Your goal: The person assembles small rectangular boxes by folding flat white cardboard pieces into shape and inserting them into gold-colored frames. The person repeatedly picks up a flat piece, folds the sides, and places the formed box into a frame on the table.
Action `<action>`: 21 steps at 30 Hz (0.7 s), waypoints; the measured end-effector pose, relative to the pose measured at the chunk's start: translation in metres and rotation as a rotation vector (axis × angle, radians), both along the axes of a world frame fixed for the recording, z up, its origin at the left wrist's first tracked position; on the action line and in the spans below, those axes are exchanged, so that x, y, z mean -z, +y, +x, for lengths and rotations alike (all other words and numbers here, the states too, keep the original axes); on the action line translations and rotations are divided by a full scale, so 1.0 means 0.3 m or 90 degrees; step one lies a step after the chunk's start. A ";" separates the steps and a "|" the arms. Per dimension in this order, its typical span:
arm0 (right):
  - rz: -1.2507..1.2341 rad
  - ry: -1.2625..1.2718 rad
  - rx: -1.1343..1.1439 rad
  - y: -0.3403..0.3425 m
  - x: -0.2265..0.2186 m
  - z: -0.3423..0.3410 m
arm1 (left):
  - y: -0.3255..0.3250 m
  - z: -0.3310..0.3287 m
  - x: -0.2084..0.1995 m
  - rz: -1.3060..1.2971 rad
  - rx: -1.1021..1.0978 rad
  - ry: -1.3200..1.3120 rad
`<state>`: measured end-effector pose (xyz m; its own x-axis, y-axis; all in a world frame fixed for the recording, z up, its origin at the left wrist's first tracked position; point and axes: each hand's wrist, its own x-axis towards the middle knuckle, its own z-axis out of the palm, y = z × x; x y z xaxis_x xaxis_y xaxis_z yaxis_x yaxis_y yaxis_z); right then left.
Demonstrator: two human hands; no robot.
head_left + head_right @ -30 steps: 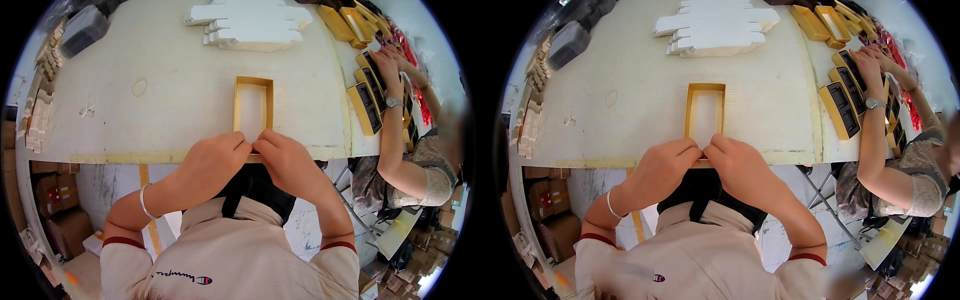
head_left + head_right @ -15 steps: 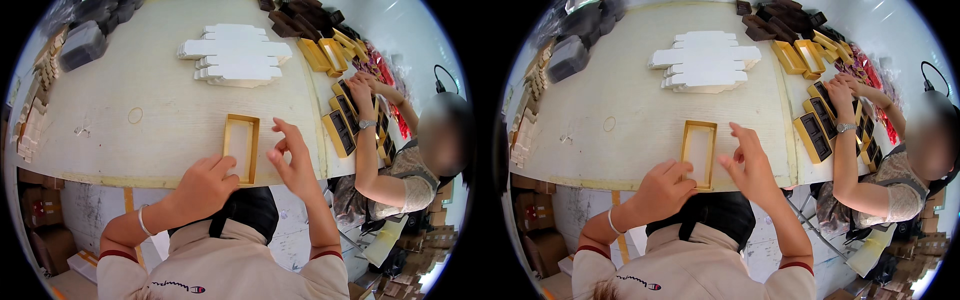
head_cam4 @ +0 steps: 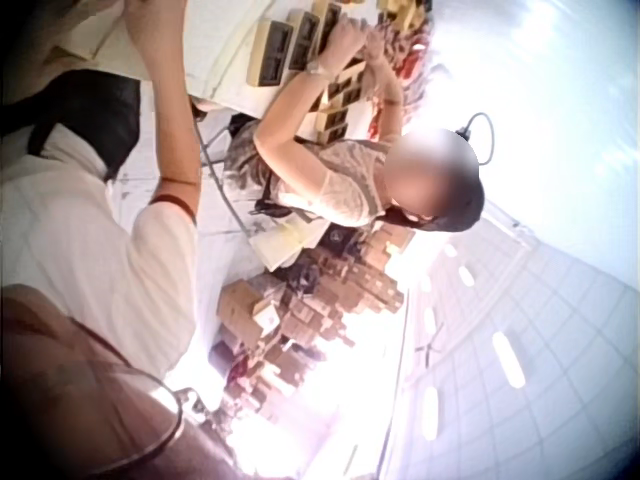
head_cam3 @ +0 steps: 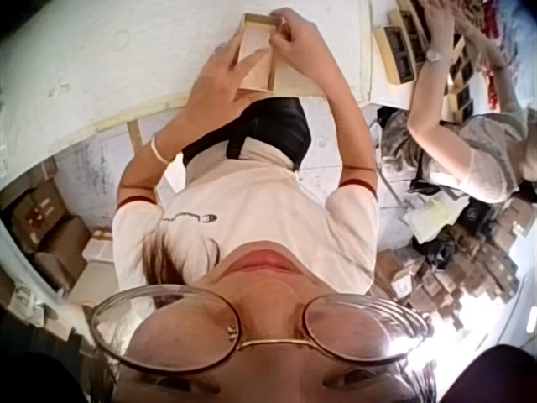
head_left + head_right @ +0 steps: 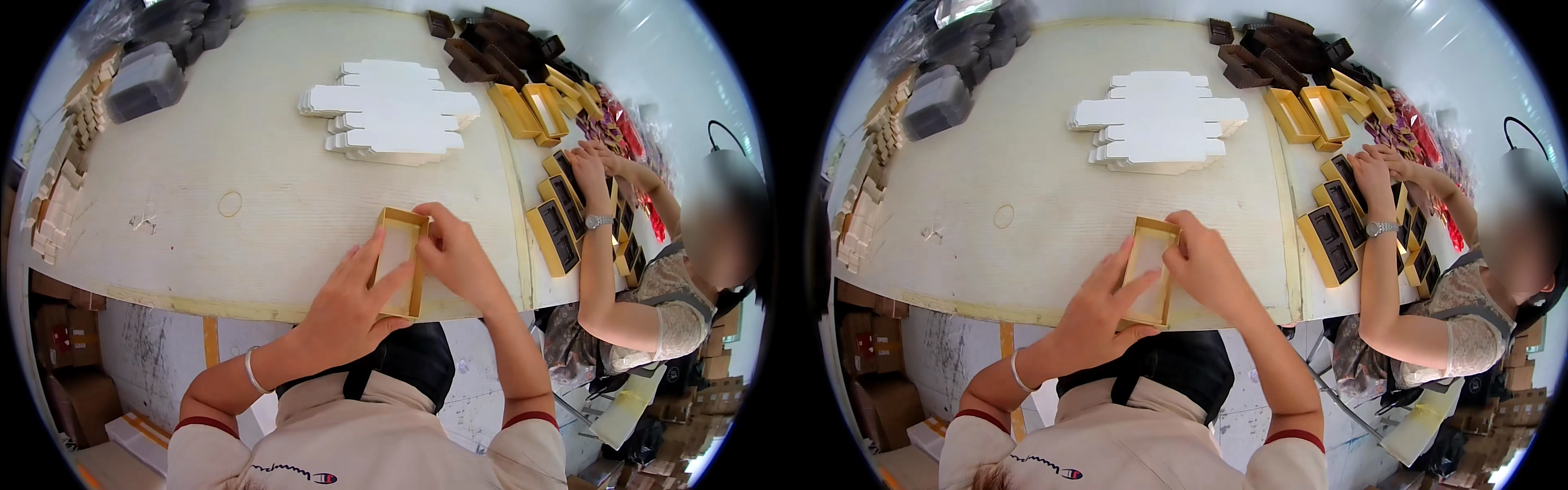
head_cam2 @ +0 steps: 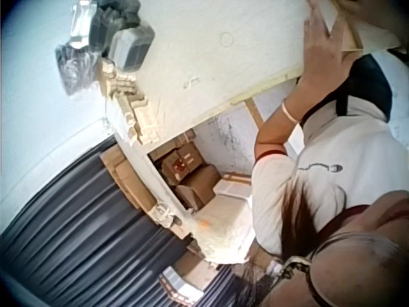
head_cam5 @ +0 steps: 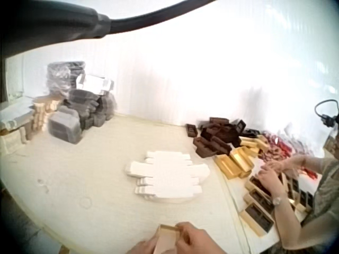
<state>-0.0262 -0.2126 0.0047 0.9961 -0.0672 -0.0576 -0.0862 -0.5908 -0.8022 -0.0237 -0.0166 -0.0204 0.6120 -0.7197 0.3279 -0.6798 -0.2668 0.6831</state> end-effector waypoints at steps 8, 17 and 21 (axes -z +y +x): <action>0.010 -0.215 0.214 -0.615 -0.273 0.242 | 0.043 0.029 0.047 -0.056 -0.055 -0.061; -0.391 -0.298 -0.199 -0.222 -0.042 0.348 | 0.054 0.032 0.053 -0.057 -0.063 -0.062; -0.326 -0.103 -0.217 -0.244 -0.077 0.422 | 0.052 0.029 0.050 -0.057 -0.057 -0.056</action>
<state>0.1005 -0.2857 0.0278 0.9598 0.2759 0.0515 0.2731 -0.8758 -0.3979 -0.0149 -0.0010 -0.0354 0.6386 -0.6290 0.4433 -0.7144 -0.2706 0.6453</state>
